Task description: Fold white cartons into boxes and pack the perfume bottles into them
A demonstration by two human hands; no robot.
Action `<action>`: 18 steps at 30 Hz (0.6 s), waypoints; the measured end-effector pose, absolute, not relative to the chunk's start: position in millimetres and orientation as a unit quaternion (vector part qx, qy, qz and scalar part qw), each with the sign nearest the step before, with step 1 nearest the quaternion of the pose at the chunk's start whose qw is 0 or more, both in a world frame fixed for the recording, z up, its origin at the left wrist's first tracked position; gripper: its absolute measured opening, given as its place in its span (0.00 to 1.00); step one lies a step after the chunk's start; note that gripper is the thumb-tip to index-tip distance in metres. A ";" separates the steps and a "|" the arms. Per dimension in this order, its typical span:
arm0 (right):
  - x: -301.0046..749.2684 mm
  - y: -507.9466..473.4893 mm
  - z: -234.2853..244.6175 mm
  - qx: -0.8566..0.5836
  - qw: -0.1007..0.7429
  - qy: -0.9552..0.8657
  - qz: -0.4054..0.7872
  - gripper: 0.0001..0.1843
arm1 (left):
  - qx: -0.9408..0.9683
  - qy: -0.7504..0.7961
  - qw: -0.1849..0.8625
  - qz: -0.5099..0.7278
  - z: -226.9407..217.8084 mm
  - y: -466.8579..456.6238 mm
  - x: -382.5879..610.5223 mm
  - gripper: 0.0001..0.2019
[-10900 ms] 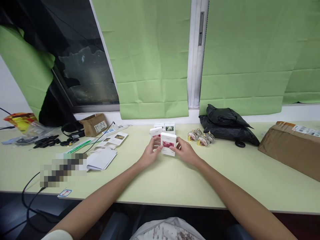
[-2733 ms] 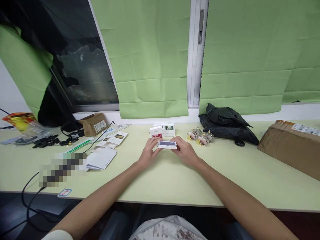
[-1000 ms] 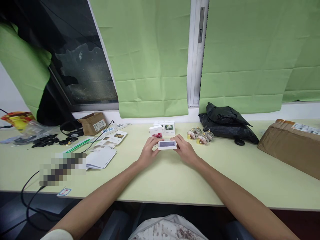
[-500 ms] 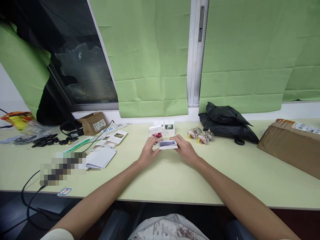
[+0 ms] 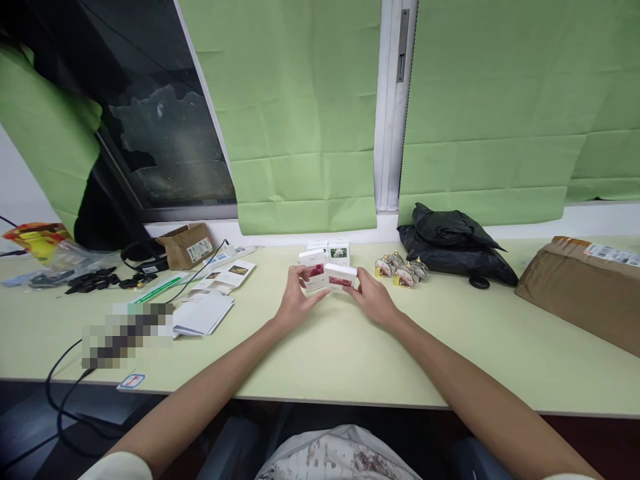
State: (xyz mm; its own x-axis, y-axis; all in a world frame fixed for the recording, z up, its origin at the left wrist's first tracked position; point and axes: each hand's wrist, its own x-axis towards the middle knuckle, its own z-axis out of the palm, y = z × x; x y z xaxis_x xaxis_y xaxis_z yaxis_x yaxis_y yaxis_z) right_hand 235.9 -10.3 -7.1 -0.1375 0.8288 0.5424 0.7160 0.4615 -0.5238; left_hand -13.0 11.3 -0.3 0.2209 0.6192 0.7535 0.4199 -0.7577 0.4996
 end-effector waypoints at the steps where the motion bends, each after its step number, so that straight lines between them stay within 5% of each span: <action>1: 237.1 -8.4 -8.1 -0.528 0.409 -0.741 0.068 0.19 | 0.751 0.349 0.088 0.553 -0.4 14.0 -14.2 0.29; 9: 242.2 2.9 -18.9 -0.548 0.415 -0.721 0.090 0.24 | 0.664 0.495 0.107 0.550 -17.1 51.7 -36.0 0.43; 14: 243.8 7.4 -24.5 -0.532 0.409 -0.735 0.099 0.22 | 0.686 0.538 0.229 0.432 -25.8 71.5 -46.6 0.18; 18: 244.5 9.0 -25.1 -0.538 0.400 -0.731 0.129 0.21 | 0.679 0.525 0.230 0.458 -28.0 79.6 -52.0 0.15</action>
